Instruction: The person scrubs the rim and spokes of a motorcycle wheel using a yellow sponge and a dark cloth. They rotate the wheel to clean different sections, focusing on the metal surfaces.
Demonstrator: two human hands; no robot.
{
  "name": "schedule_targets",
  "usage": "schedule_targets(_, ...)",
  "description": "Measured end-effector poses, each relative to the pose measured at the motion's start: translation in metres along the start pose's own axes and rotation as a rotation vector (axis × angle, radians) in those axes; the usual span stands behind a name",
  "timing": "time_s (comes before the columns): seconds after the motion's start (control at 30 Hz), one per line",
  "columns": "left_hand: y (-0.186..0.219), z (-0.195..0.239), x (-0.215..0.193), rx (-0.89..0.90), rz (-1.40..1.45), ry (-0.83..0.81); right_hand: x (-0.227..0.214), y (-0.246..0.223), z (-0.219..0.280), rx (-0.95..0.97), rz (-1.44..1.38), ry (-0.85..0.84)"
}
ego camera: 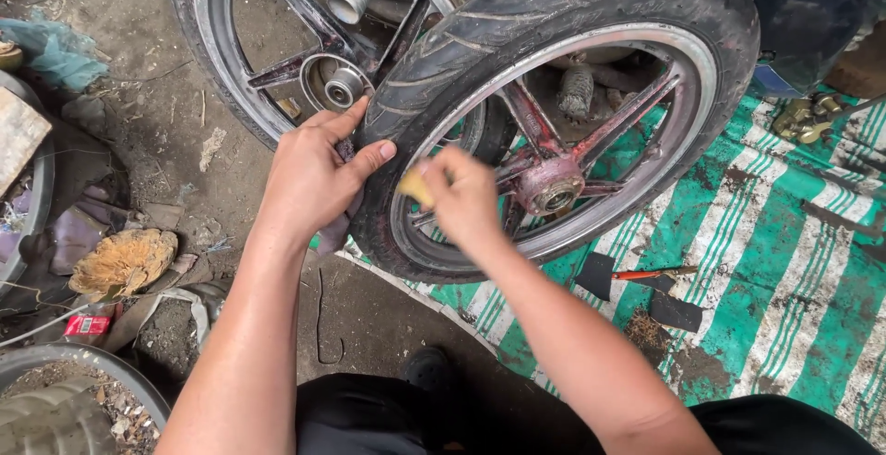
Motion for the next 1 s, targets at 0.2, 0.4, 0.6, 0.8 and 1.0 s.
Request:
schedule_targets(0.2,0.003,0.005,-0.001,-0.008,0.004,0.000,-0.107,-0.009,-0.081,-0.041,-0.193,0.166)
schedule_targets(0.4,0.008,0.005,-0.002,-0.014,-0.005,-0.007,-0.085,-0.019,-0.059,0.041,-0.386,0.333)
schedule_targets(0.6,-0.002,0.003,0.002,-0.011,-0.006,-0.008,-0.006,0.018,-0.003,0.096,-0.159,0.012)
schedule_targets(0.8,0.001,0.002,0.000,-0.028,-0.002,-0.009,-0.112,-0.006,-0.082,0.012,-0.365,0.276)
schedule_targets(1.0,-0.003,-0.002,0.003,-0.031,0.008,-0.011,-0.040,-0.003,-0.037,0.107,-0.356,0.198)
Point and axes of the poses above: each hand's wrist, its own z-axis away from the middle knuckle, its own x-axis out of the palm, y = z × x, the point moved 10 cm from there along -z, towards the middle knuckle, and after that the axes turned 4 degrees about -x, right-handed, at the moved point
